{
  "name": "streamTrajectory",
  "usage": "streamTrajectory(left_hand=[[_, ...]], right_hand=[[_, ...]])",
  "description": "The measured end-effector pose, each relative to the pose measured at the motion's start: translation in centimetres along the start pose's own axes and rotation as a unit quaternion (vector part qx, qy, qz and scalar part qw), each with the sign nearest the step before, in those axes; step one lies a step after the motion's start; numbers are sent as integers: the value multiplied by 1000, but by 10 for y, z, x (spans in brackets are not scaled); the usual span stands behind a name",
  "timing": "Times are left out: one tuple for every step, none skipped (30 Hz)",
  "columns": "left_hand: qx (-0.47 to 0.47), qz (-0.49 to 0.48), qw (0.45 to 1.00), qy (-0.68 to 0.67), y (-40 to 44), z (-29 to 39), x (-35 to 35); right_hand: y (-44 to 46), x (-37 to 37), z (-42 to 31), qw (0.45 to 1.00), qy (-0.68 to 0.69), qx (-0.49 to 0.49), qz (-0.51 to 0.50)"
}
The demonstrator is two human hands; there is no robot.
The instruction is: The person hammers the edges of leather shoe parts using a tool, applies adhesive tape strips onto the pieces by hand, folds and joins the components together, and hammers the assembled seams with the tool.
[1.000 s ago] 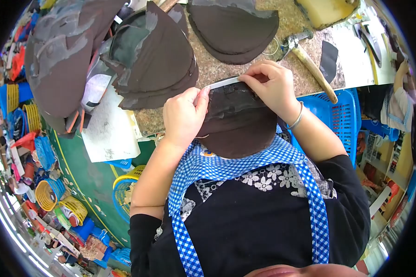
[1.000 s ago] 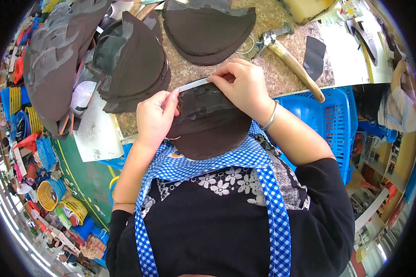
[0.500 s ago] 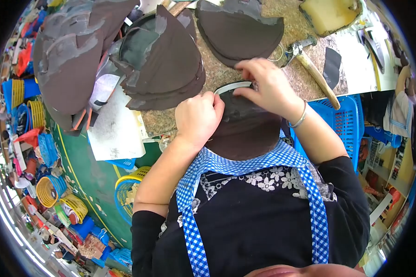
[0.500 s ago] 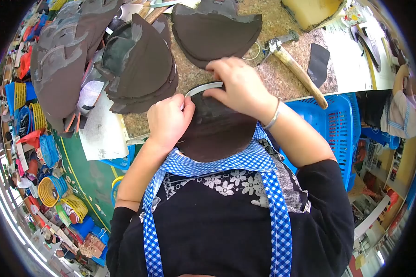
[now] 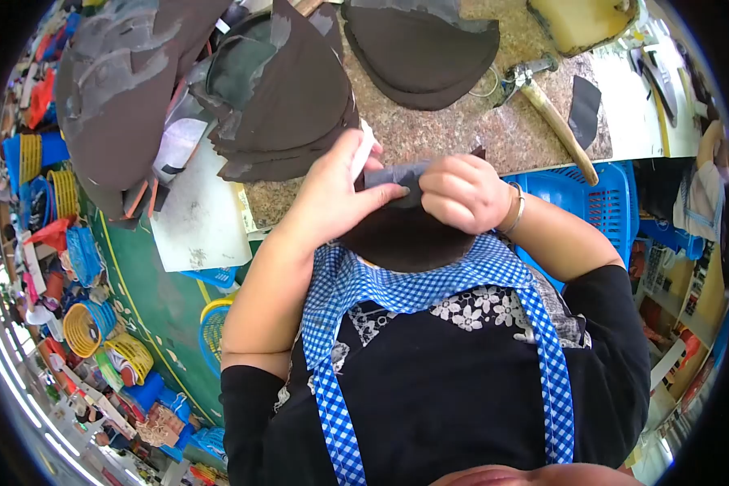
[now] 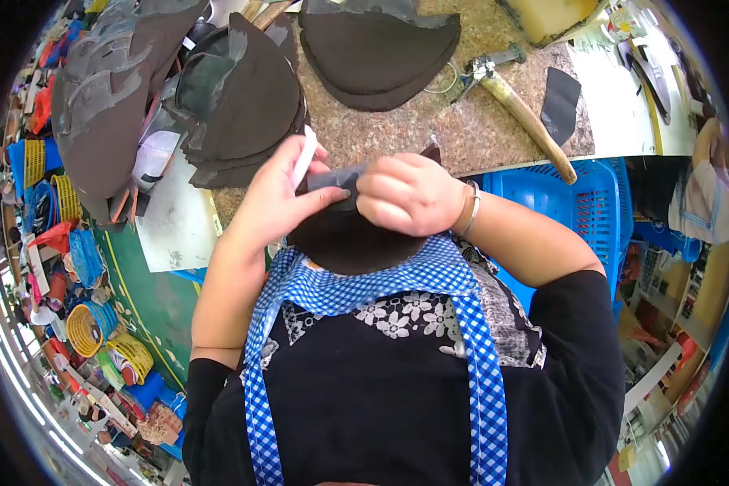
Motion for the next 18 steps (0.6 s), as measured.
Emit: streamTrajectory(left_hand=[[-2, 3, 999, -50, 10, -9, 0], [3, 43, 999, -23, 17, -14, -1], [7, 84, 996, 4, 21, -13, 0], [-3, 152, 984, 95, 23, 8, -3], [72, 209, 962, 157, 30, -2, -1], [55, 209, 960, 177, 34, -3, -1], [39, 208, 958, 196, 37, -4, 1], [39, 206, 958, 196, 38, -3, 2], [59, 212, 952, 212, 38, -2, 4], [78, 218, 946, 227, 38, 0, 5], [78, 217, 946, 226, 33, 1, 6], [143, 216, 927, 271, 25, 3, 7], [207, 213, 902, 313, 17, 6, 9], [262, 212, 878, 340, 9, 6, 13], [258, 146, 877, 379, -1, 5, 14], [281, 124, 857, 413, -9, 0, 15], [304, 103, 835, 446, -13, -6, 18], [303, 103, 836, 446, -13, -9, 18]], right_hand=[[1, 2, 4, 998, 33, 51, -12], [5, 5, 4, 992, 27, 119, 5], [8, 7, 4, 982, 21, 186, 20], [7, 5, 2, 977, -30, 212, 11], [6, 2, 1, 977, -29, 212, 10], [6, 0, -1, 984, -67, 155, -57], [6, -1, -3, 982, -104, 99, -124], [6, 2, -5, 973, -117, 103, -171], [7, 4, -6, 973, -118, 105, -171], [7, 5, -7, 968, -123, 125, -179], [7, 5, -7, 963, -128, 143, -186], [6, 5, -6, 963, -128, 144, -187], [5, 4, -6, 964, -109, 143, -195], [2, 2, -5, 965, -88, 142, -203], [-4, 3, -3, 965, -88, 142, -204], [-15, 4, 1, 976, -17, 162, -144], [-23, 5, 4, 979, 54, 179, -83], [-23, 3, 1, 975, 65, 211, -10]])
Point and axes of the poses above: each hand's wrist, its own y-axis towards the middle knuckle, its own x-axis out of the palm, z = x × y, the point moved 1 cm from there along y, towards the middle knuckle, and after that the axes turned 6 degrees about -z, right-handed, at the moved point
